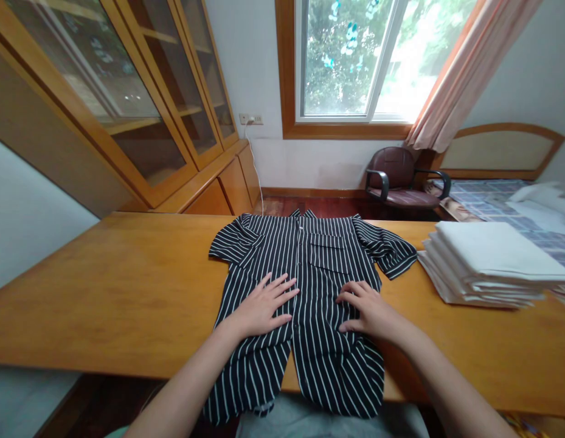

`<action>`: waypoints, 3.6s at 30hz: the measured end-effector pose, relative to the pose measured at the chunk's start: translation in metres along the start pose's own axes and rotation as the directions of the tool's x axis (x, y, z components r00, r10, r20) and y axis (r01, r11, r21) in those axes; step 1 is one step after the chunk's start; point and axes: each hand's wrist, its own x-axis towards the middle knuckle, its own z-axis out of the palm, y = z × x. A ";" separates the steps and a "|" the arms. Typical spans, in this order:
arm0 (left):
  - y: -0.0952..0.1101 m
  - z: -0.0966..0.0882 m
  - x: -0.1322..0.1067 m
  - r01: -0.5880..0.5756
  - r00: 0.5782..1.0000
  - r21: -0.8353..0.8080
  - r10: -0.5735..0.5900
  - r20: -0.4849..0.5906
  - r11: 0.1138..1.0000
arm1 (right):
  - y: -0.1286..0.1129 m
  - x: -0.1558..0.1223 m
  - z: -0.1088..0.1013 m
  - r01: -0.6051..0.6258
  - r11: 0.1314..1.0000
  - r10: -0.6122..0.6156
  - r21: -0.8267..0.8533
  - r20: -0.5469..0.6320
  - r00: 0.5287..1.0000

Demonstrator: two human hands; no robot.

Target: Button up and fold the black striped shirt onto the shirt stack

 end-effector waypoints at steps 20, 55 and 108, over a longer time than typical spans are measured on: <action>0.041 -0.025 -0.010 0.041 0.996 -0.187 -0.054 -0.068 0.982 | -0.042 0.100 -0.003 0.188 0.981 -0.178 0.044 -0.175 0.968; -0.059 -0.037 0.111 0.266 0.679 -0.878 -0.724 -0.122 0.398 | -0.037 0.171 0.056 0.217 0.519 0.366 0.827 -0.444 0.818; -0.068 0.014 0.116 0.197 0.719 -0.892 -0.678 -0.151 0.408 | -0.009 0.158 0.026 -0.093 0.962 0.168 0.258 -0.289 0.942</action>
